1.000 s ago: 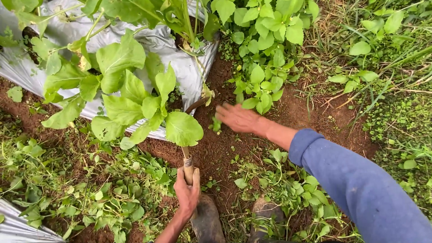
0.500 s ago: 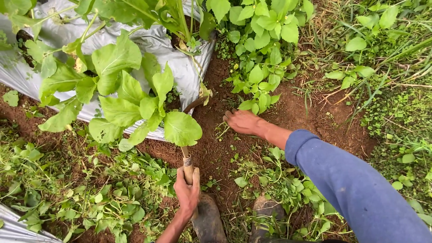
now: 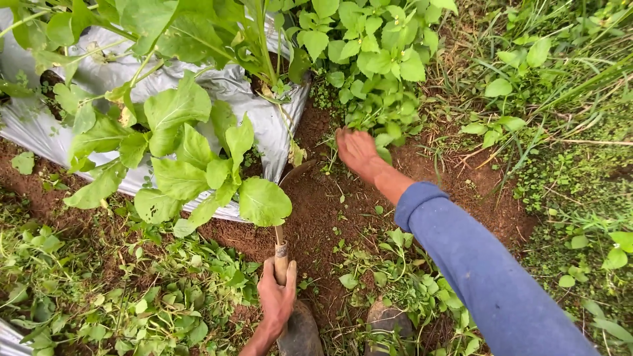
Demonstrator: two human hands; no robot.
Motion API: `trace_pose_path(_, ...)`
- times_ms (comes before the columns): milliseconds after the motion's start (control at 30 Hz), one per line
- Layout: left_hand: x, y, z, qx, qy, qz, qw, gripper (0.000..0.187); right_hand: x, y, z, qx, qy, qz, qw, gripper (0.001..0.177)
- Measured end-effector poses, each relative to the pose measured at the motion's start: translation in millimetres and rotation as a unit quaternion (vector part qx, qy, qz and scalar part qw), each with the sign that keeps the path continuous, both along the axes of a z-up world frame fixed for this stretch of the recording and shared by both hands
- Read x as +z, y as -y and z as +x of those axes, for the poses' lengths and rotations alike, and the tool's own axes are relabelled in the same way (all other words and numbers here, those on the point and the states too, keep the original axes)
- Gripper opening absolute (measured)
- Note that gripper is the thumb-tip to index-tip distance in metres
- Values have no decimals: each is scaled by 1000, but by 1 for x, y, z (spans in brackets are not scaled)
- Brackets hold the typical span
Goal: The person uses a hoe to loosen the soil and remove weeds from a garden bed. They repeatedly strike the ground with the tool and pull up the uprooted plants by hand, discarding them to the side.
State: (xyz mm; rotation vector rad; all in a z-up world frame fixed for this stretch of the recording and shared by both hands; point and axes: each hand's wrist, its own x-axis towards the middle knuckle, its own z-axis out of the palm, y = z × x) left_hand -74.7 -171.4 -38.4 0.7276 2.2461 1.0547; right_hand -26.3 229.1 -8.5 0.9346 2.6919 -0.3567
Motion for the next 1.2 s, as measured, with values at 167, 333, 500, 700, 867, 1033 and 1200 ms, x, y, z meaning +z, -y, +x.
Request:
trace_pose_path(167, 19, -20, -4, 1, 13, -54, 998, 23, -32, 9, 21, 31, -65, 64, 995, 25)
trace_pose_path(333, 26, -47, -8, -52, 12, -14, 998, 20, -37, 40, 93, 71, 2, -31, 997, 34)
trace_pose_path(500, 37, -78, -13, -149, 14, -29, 988, 18, -41, 91, 182, 127, 165, -112, 972, 43)
trace_pose_path(700, 57, -140, -17, -140, -39, -118, 982, 43, -73, 114, 253, -82, 72, -249, 962, 64)
trace_pose_path(867, 44, -135, 12, -213, -9, -165, 963, 36, -52, 108, 237, -20, 57, -222, 973, 54)
trace_pose_path(1033, 25, -61, 39, -201, 122, -154, 960, 26, -38, 108, 224, 24, 169, -185, 968, 43)
trace_pose_path(1200, 23, -72, 19, -224, -122, 11, 967, 36, -47, 109, 227, 26, 177, -194, 965, 50)
